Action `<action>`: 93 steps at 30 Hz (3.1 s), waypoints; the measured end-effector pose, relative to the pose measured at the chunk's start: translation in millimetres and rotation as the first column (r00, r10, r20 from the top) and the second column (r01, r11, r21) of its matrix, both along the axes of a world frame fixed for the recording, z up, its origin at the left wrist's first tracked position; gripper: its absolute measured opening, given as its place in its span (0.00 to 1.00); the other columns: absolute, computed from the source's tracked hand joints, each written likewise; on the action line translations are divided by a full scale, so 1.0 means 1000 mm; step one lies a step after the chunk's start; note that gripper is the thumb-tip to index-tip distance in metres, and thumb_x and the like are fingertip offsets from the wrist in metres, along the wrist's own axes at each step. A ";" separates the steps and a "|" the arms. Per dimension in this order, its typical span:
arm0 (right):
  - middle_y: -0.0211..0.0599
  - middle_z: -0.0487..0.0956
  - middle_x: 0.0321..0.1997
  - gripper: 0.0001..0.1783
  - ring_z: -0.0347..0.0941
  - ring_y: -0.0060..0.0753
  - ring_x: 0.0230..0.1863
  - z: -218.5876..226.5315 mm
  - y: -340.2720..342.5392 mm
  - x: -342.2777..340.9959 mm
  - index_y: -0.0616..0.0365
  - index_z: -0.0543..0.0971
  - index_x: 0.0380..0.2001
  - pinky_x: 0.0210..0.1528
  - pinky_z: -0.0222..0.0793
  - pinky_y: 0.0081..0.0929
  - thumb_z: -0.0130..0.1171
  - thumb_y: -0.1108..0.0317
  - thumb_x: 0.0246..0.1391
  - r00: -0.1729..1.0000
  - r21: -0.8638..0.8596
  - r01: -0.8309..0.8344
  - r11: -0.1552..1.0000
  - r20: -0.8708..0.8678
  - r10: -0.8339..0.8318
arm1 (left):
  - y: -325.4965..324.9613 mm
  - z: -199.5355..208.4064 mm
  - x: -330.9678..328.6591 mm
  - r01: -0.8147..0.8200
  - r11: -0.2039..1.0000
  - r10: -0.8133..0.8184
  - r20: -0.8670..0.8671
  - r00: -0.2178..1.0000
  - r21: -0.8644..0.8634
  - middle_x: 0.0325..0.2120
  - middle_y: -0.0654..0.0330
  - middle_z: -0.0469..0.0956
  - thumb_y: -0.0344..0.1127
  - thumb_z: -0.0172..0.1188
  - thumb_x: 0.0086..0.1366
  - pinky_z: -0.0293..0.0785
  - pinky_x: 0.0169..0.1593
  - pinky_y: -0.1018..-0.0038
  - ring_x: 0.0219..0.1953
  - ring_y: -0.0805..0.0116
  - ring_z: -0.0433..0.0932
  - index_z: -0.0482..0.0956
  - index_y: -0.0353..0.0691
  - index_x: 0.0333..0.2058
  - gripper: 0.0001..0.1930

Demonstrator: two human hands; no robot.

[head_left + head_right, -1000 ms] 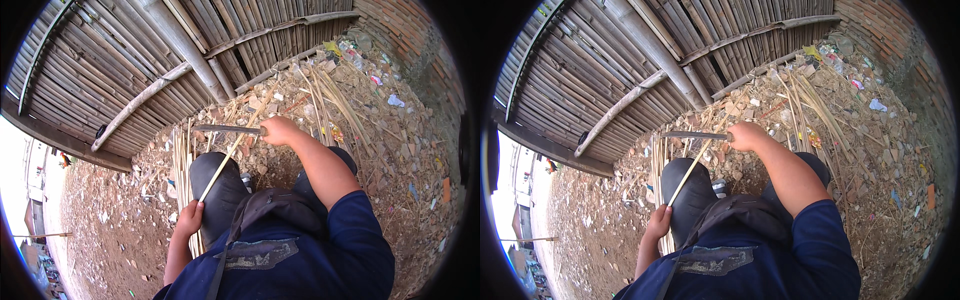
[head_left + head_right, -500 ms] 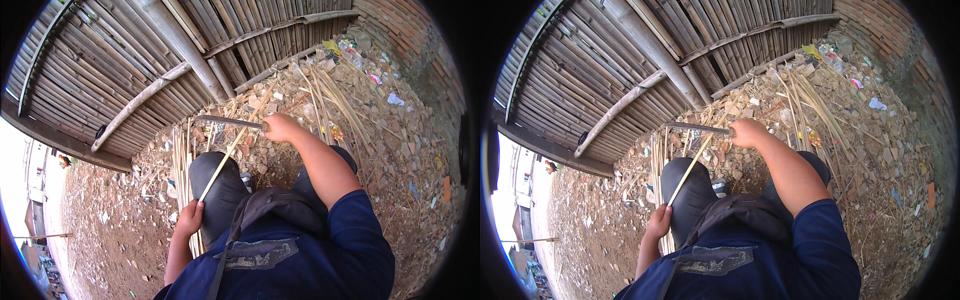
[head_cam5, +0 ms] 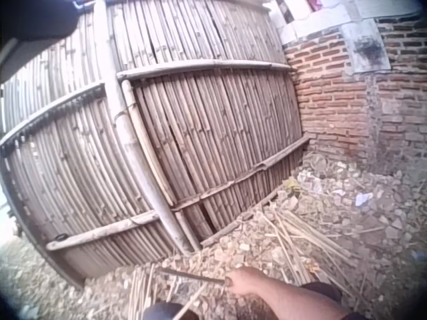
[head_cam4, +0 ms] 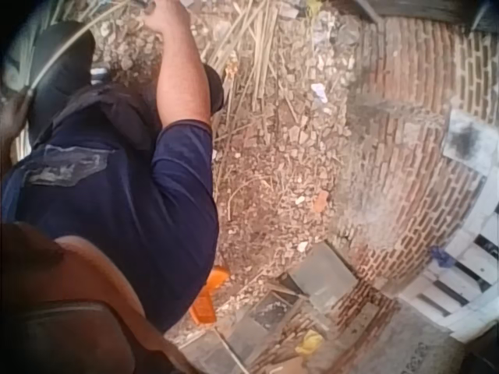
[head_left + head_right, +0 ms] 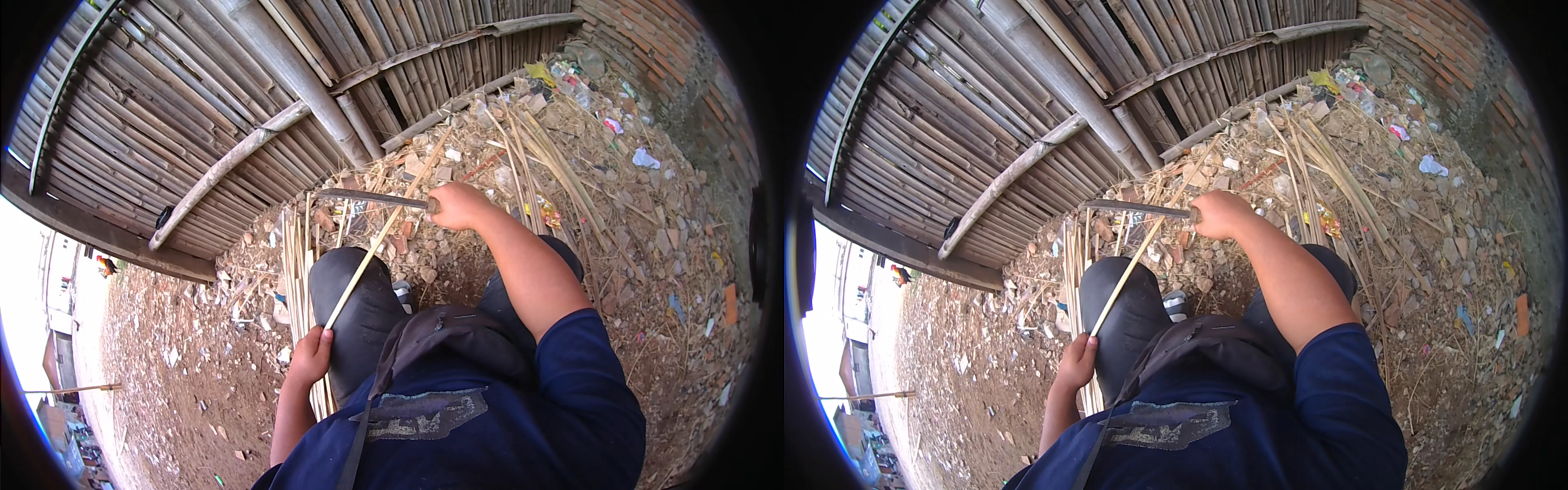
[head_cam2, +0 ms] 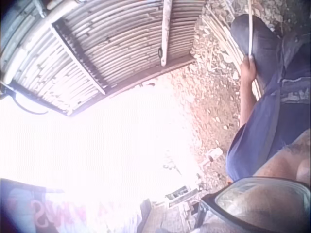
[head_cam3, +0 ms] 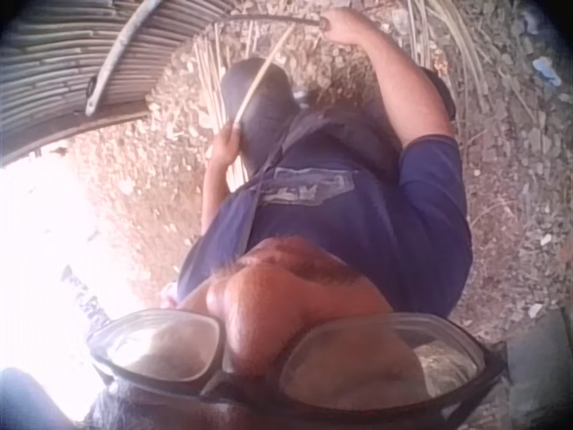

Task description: The person uses a knife to shave and smooth thin bamboo strips while sitting on the ground, handling several strips and placing them in a pile.

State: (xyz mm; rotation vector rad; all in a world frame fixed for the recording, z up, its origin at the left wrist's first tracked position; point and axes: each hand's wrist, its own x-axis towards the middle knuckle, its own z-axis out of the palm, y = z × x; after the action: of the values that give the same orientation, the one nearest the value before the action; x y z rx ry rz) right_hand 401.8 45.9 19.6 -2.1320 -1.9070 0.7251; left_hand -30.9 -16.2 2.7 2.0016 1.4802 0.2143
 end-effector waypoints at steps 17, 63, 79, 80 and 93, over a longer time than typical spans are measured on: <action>0.49 0.83 0.47 0.25 0.80 0.51 0.51 -0.014 0.000 0.003 0.52 0.81 0.51 0.53 0.76 0.46 0.68 0.52 0.53 1.000 0.101 -0.015 0.995 -0.002 0.016 | 0.000 -0.002 -0.001 0.015 1.000 -0.015 0.005 1.000 0.028 0.24 0.41 0.76 0.51 0.47 0.77 0.72 0.37 0.54 0.31 0.37 0.77 0.71 0.36 0.33 0.22; 0.48 0.82 0.52 0.27 0.78 0.50 0.55 -0.008 0.003 0.002 0.51 0.80 0.54 0.57 0.75 0.45 0.68 0.54 0.52 1.000 -0.005 -0.025 1.000 0.009 0.025 | 0.000 0.000 -0.001 0.001 1.000 -0.001 -0.003 1.000 -0.001 0.26 0.41 0.77 0.52 0.48 0.77 0.72 0.38 0.54 0.32 0.38 0.78 0.72 0.35 0.34 0.22; 0.49 0.81 0.54 0.29 0.78 0.50 0.56 -0.014 0.005 0.002 0.52 0.79 0.56 0.59 0.74 0.44 0.68 0.54 0.52 0.999 0.014 -0.035 0.999 0.025 0.035 | 0.000 0.000 -0.001 0.002 1.000 -0.002 0.000 1.000 -0.005 0.23 0.42 0.76 0.52 0.48 0.76 0.72 0.36 0.55 0.30 0.39 0.77 0.71 0.35 0.32 0.23; 0.49 0.81 0.54 0.29 0.78 0.50 0.56 -0.014 0.005 0.002 0.52 0.79 0.56 0.59 0.74 0.44 0.68 0.54 0.53 0.999 0.016 -0.035 0.999 0.024 0.034 | 0.000 0.001 -0.001 0.005 1.000 -0.005 0.001 1.000 0.000 0.23 0.42 0.76 0.52 0.48 0.76 0.72 0.36 0.55 0.30 0.40 0.77 0.71 0.35 0.32 0.23; 0.49 0.83 0.50 0.25 0.79 0.50 0.53 -0.016 0.006 0.003 0.53 0.81 0.51 0.56 0.75 0.45 0.68 0.54 0.52 1.000 0.005 -0.029 1.000 0.007 0.029 | 0.000 0.000 -0.001 0.013 1.000 -0.013 0.006 1.000 0.022 0.21 0.44 0.75 0.52 0.48 0.77 0.71 0.35 0.56 0.27 0.43 0.77 0.71 0.35 0.32 0.23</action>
State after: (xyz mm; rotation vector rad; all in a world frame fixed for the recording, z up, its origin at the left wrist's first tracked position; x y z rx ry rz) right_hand 405.1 51.5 4.1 -2.1112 -1.9446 0.7181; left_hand -31.6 -16.0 2.8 2.0257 1.4664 0.2327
